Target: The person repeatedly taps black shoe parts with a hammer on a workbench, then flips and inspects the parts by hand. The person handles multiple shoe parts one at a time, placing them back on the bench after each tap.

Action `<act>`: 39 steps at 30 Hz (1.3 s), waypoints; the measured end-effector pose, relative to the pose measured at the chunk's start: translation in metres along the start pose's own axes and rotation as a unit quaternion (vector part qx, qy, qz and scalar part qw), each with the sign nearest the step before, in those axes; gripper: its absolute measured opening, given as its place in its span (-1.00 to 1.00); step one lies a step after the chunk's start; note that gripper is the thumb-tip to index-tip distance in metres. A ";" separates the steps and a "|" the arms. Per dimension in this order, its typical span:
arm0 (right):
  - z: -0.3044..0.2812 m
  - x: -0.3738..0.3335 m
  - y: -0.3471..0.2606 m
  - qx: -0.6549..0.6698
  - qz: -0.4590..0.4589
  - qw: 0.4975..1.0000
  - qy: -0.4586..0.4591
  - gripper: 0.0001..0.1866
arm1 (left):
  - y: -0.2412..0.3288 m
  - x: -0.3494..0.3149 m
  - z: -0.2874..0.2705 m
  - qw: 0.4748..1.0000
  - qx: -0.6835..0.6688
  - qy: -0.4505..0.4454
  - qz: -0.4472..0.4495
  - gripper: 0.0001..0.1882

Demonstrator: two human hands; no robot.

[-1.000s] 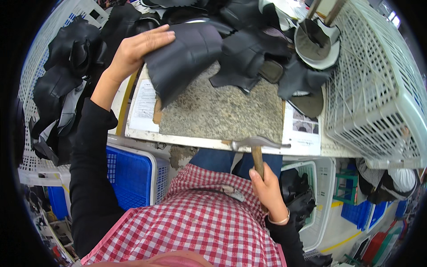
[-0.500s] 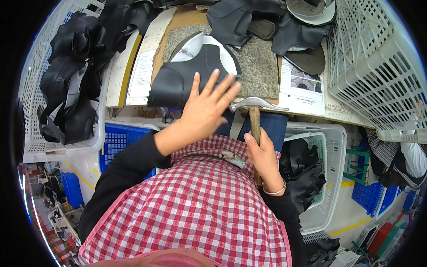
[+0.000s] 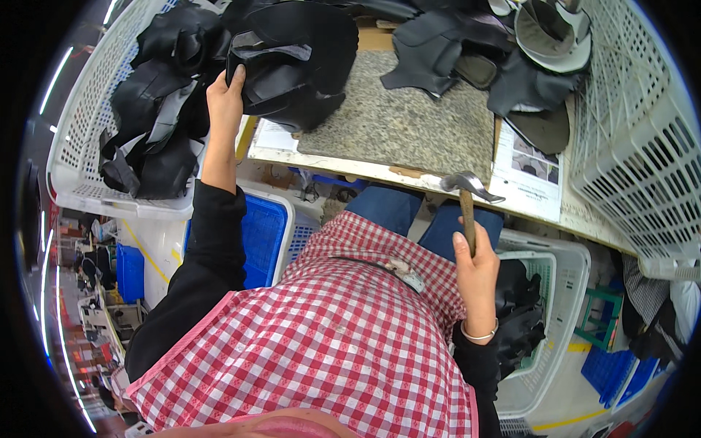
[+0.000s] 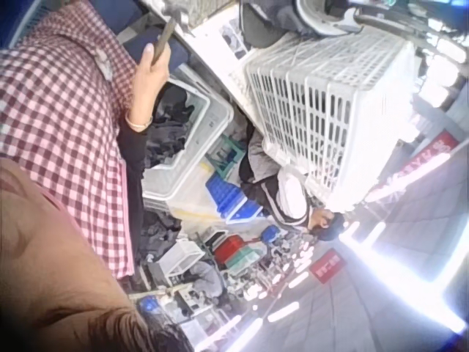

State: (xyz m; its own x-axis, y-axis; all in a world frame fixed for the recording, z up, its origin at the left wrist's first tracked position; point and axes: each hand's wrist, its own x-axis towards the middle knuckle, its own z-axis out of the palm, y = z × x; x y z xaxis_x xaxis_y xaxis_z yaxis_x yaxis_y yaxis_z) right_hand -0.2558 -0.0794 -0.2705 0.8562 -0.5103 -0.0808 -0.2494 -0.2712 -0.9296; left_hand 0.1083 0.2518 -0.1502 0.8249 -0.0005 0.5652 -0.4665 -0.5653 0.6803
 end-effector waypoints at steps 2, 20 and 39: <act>-0.004 0.008 -0.004 -0.013 -0.027 0.999 0.030 -0.61 | -0.010 0.007 -0.004 0.987 -0.144 0.011 -0.066 -0.66; -0.019 0.112 -0.033 -0.349 -0.272 0.874 0.200 -0.53 | -0.027 -0.062 0.068 0.820 -0.551 -0.023 -0.153 -0.68; 0.060 0.073 -0.098 0.047 -0.386 0.918 0.081 -0.48 | -0.016 -0.090 0.091 0.788 -0.523 -0.124 -0.300 -0.59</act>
State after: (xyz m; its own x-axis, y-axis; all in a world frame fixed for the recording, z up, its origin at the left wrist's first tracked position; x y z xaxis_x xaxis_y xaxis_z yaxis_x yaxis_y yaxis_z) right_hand -0.1420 -0.0408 -0.2065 0.6808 -0.3120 0.6627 0.4506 -0.5348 -0.7148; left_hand 0.0709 0.1855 -0.2545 0.9737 -0.2263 -0.0260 0.1311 0.4633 0.8765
